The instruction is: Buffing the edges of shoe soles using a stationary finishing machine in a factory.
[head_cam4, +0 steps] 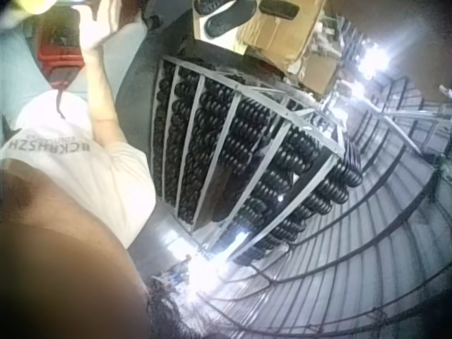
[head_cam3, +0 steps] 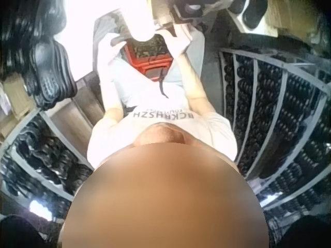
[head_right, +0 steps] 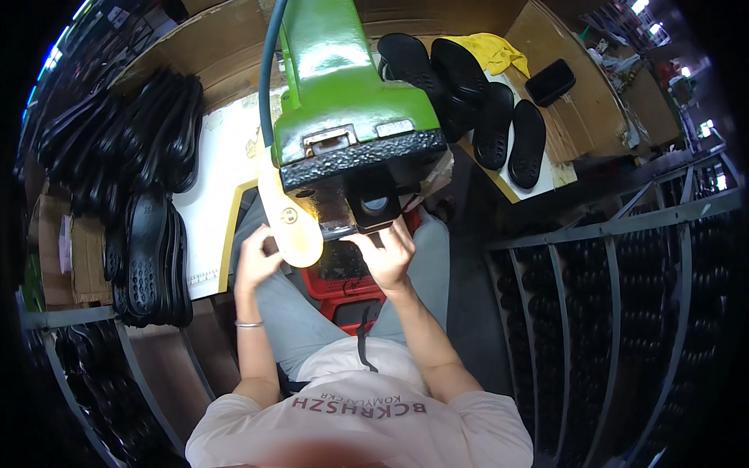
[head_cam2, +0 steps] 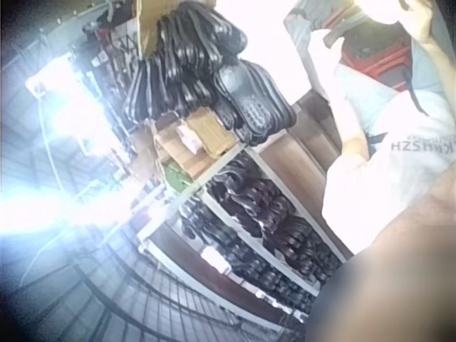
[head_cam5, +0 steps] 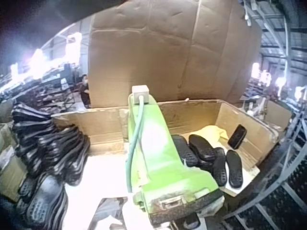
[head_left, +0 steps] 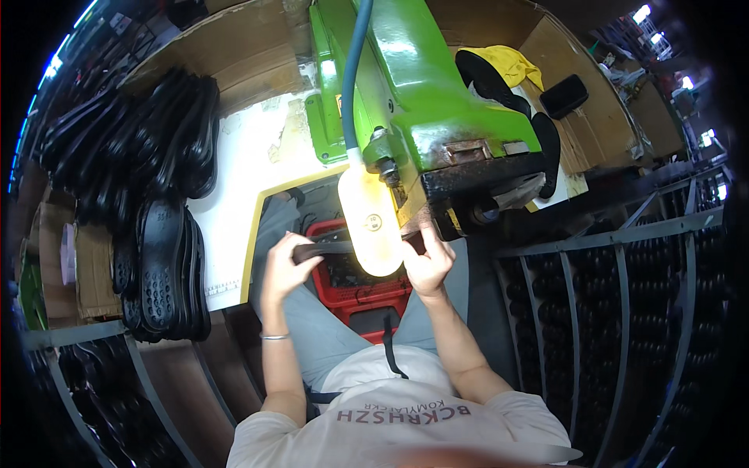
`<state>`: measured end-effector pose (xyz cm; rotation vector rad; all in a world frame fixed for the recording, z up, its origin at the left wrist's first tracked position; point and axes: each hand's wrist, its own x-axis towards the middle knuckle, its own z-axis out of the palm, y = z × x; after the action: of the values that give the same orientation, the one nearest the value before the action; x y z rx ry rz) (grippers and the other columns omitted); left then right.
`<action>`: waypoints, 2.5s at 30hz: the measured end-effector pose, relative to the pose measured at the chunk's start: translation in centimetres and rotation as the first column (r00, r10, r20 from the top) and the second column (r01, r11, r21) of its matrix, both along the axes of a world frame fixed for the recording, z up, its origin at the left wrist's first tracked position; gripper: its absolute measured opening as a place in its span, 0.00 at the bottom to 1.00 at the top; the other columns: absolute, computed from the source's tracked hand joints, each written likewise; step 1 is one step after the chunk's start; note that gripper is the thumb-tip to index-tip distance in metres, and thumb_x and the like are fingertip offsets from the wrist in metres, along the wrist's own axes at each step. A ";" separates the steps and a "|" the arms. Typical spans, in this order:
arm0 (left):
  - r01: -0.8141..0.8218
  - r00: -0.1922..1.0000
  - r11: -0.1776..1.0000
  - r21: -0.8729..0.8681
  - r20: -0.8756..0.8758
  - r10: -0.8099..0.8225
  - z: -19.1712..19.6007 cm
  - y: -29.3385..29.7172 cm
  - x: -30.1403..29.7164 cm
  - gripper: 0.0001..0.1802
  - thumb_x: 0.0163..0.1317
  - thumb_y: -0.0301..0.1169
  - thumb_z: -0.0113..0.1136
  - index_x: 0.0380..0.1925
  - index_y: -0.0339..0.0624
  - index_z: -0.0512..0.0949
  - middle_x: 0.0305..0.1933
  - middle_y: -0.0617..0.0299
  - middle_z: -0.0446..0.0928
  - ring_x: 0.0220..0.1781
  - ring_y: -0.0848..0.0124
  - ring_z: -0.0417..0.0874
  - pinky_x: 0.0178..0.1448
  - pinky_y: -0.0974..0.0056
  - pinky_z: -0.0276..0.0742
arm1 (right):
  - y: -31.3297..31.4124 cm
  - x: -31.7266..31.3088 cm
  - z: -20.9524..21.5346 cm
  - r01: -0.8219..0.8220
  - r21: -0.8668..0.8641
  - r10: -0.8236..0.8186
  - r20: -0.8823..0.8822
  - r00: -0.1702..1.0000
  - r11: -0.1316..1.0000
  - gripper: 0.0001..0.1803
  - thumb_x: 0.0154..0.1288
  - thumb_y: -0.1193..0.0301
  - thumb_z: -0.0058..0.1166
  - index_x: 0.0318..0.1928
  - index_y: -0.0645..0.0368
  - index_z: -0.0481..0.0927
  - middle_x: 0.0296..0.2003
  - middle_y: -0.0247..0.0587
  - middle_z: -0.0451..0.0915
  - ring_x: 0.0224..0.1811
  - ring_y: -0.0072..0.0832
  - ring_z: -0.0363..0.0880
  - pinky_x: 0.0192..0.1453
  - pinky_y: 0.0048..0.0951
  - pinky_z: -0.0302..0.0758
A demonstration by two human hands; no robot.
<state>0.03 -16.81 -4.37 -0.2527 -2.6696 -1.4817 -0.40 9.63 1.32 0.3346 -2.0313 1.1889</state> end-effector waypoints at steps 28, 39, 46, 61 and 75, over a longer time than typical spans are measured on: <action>-0.048 0.960 0.895 0.444 -0.226 0.163 -4.0 13.9 0.2 0.23 0.48 0.19 0.74 0.40 0.35 0.70 0.32 0.61 0.76 0.34 0.74 0.78 0.42 0.68 0.79 | 11.0 -0.2 -5.5 0.261 -0.378 -0.120 0.358 0.926 0.888 0.33 0.50 0.75 0.72 0.57 0.61 0.73 0.53 0.41 0.72 0.53 0.32 0.72 0.61 0.31 0.68; -0.112 0.959 0.626 0.772 -0.080 0.271 3.7 6.7 2.0 0.16 0.49 0.12 0.65 0.36 0.34 0.71 0.34 0.58 0.73 0.35 0.72 0.77 0.45 0.64 0.77 | 8.0 0.2 -1.7 -0.096 -0.413 0.178 0.165 0.970 0.906 0.36 0.47 0.81 0.71 0.59 0.71 0.71 0.62 0.56 0.68 0.60 0.39 0.73 0.59 0.37 0.78; 0.018 0.996 0.585 0.811 -0.068 0.063 2.4 1.1 3.1 0.18 0.50 0.15 0.64 0.40 0.37 0.71 0.39 0.59 0.74 0.39 0.71 0.78 0.49 0.67 0.75 | 5.1 0.3 -3.9 -0.169 -0.277 0.210 0.124 0.970 0.946 0.35 0.37 0.78 0.76 0.52 0.67 0.77 0.53 0.57 0.77 0.51 0.41 0.79 0.56 0.37 0.76; -0.189 0.633 0.982 -0.009 -0.766 0.115 7.6 12.7 -1.8 0.19 0.42 0.41 0.77 0.30 0.46 0.80 0.30 0.59 0.78 0.31 0.60 0.78 0.38 0.57 0.72 | 11.9 -0.1 -1.4 -0.009 -0.360 0.016 0.017 1.000 0.933 0.36 0.46 0.87 0.68 0.58 0.67 0.70 0.55 0.44 0.69 0.56 0.38 0.74 0.58 0.42 0.80; -0.255 0.827 0.966 -0.045 -0.528 0.193 6.5 2.4 2.2 0.24 0.29 0.35 0.82 0.18 0.42 0.71 0.19 0.59 0.70 0.26 0.56 0.73 0.44 0.54 0.74 | 3.3 0.2 -2.7 -0.160 -0.199 0.179 0.079 0.981 0.967 0.34 0.35 0.82 0.75 0.49 0.70 0.79 0.42 0.49 0.82 0.40 0.34 0.82 0.45 0.31 0.78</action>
<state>2.21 -14.41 2.15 -0.2861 -2.2487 -1.0089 -0.24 12.97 -1.42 0.3675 -1.9802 1.5213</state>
